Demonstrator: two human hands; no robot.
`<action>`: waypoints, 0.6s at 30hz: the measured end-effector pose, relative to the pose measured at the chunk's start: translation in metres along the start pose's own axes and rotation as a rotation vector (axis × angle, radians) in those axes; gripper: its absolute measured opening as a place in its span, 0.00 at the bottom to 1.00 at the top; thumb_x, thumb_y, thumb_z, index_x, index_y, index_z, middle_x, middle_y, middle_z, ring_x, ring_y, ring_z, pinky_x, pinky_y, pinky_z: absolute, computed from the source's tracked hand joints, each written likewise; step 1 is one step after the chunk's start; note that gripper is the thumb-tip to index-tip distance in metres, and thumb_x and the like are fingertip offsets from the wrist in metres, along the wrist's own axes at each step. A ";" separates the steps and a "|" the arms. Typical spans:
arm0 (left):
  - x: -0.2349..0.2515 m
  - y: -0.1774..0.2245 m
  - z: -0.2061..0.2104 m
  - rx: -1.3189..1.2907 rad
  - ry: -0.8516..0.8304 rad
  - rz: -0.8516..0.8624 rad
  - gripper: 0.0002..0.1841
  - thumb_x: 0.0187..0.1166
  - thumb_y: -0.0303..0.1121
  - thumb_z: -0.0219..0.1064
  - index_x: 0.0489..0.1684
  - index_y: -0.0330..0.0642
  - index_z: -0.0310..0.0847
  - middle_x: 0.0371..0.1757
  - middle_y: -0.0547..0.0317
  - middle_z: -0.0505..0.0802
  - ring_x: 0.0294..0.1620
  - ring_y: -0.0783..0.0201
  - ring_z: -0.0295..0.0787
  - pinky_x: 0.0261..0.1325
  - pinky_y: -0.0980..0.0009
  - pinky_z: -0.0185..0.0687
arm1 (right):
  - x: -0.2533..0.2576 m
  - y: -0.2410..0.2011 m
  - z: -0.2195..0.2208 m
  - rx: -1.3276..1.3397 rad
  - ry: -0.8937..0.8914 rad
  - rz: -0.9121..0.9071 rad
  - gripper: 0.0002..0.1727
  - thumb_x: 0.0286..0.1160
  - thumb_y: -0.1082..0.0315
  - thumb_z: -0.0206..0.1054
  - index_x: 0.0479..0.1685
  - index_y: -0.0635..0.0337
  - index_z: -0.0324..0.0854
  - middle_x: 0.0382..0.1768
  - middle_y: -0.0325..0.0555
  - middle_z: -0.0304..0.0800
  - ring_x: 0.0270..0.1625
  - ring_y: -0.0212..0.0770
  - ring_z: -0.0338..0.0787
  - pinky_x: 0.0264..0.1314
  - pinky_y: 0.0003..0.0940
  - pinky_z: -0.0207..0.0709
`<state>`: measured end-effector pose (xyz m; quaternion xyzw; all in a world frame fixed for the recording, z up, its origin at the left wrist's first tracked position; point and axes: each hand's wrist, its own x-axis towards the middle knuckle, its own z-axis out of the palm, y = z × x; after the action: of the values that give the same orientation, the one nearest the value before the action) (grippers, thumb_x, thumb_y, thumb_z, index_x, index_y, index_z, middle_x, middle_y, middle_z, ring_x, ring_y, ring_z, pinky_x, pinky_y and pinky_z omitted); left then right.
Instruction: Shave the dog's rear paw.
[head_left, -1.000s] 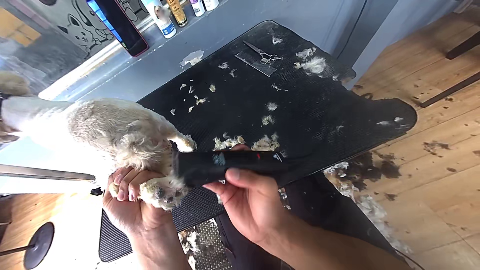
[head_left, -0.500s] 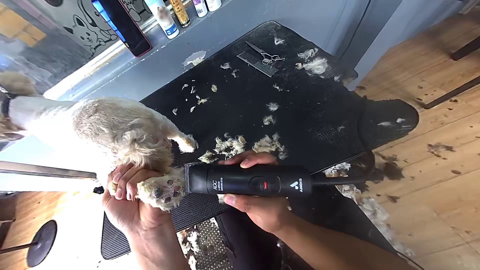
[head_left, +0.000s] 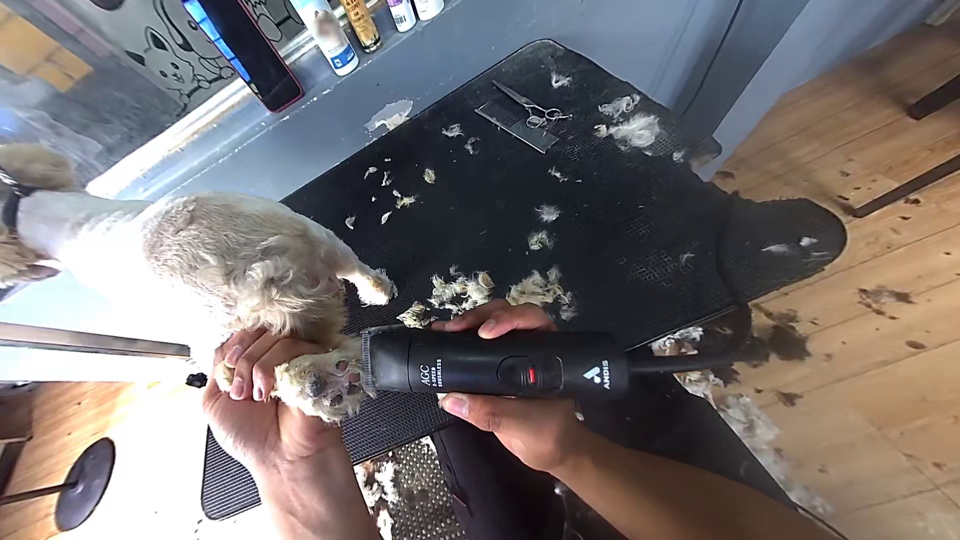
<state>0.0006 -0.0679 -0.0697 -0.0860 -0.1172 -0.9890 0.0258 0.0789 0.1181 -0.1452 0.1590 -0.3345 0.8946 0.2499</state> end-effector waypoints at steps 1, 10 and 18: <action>0.000 -0.001 0.001 0.005 0.005 0.009 0.27 0.88 0.36 0.34 0.19 0.39 0.74 0.13 0.68 0.75 0.12 0.77 0.72 0.16 0.86 0.67 | 0.000 -0.001 0.000 -0.007 0.001 0.001 0.31 0.51 0.85 0.81 0.59 0.53 0.81 0.57 0.52 0.87 0.68 0.52 0.87 0.73 0.55 0.83; -0.001 -0.004 0.000 0.014 0.014 0.014 0.28 0.88 0.38 0.34 0.18 0.39 0.74 0.12 0.67 0.76 0.11 0.77 0.73 0.14 0.85 0.68 | 0.002 0.004 0.004 0.102 0.049 0.056 0.29 0.54 0.85 0.79 0.58 0.54 0.81 0.58 0.53 0.87 0.67 0.53 0.88 0.69 0.55 0.84; -0.001 0.004 -0.008 0.000 0.001 0.013 0.26 0.86 0.36 0.36 0.18 0.39 0.73 0.12 0.67 0.75 0.12 0.78 0.72 0.15 0.86 0.66 | -0.011 0.003 -0.008 0.180 0.131 0.211 0.29 0.54 0.85 0.77 0.59 0.54 0.80 0.55 0.55 0.88 0.61 0.50 0.91 0.61 0.50 0.88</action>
<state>0.0005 -0.0731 -0.0765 -0.0863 -0.1167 -0.9889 0.0321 0.0854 0.1185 -0.1576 0.0861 -0.2508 0.9507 0.1605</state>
